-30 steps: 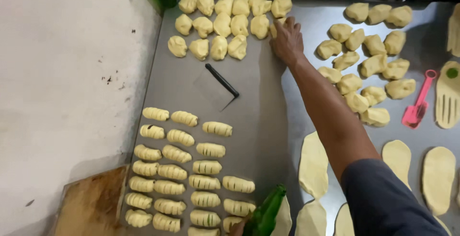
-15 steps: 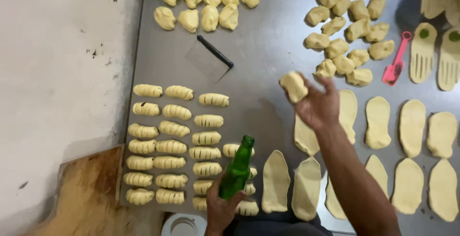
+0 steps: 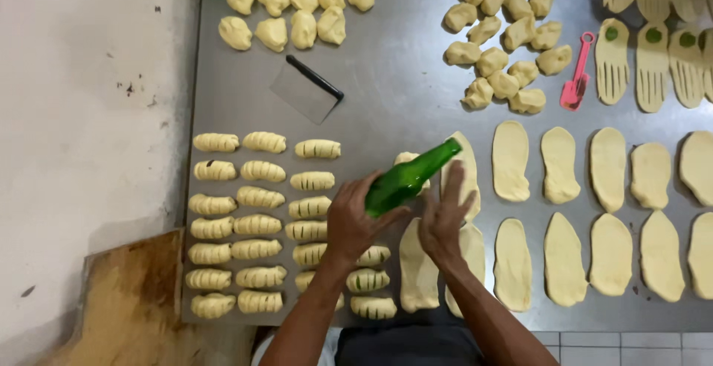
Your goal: The person prepares bread dough by rolling it out into flat shapes with a bottle, using a tool to make cuts on some pieces, and applying a green filling from a piping bag.
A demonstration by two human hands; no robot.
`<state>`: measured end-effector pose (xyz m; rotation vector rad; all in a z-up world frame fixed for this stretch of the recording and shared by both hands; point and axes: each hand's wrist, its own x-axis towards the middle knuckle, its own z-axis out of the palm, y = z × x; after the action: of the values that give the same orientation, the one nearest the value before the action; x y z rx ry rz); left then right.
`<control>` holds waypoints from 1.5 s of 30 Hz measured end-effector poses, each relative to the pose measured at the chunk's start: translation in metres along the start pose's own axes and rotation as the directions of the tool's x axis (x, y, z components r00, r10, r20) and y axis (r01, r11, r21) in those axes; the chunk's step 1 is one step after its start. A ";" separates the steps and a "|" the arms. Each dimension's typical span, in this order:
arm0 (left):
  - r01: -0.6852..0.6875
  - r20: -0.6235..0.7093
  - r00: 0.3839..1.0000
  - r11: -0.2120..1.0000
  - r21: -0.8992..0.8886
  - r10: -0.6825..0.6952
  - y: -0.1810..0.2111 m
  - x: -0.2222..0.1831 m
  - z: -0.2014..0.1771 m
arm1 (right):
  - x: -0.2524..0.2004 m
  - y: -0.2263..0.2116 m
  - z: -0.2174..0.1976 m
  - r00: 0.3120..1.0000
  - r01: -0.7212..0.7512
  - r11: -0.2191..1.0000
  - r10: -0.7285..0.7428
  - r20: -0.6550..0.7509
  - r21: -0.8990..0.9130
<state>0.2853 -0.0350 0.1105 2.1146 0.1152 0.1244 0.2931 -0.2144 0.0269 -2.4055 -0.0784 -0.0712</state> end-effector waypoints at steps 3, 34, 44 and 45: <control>-0.279 0.096 0.960 0.909 0.309 0.262 -0.038 0.037 0.057 | 0.018 0.027 -0.009 0.932 0.101 0.994 -0.084 -0.354 0.030; -0.252 0.017 0.956 0.793 0.555 0.293 -0.050 0.099 0.109 | 0.121 0.068 -0.002 0.840 0.474 0.753 -0.542 -0.020 -0.457; -0.371 0.186 0.925 0.893 0.254 0.331 -0.032 -0.031 0.078 | 0.014 0.104 -0.034 0.786 0.610 0.781 -0.574 0.227 -0.136; -0.427 0.141 0.904 0.857 0.290 0.403 -0.031 -0.027 0.078 | 0.017 0.103 -0.035 0.773 0.626 0.773 -0.599 0.209 -0.099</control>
<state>0.2680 -0.0880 0.0422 2.4342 -0.3993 0.3000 0.3170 -0.3140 -0.0150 -2.4421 -0.9825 -0.1853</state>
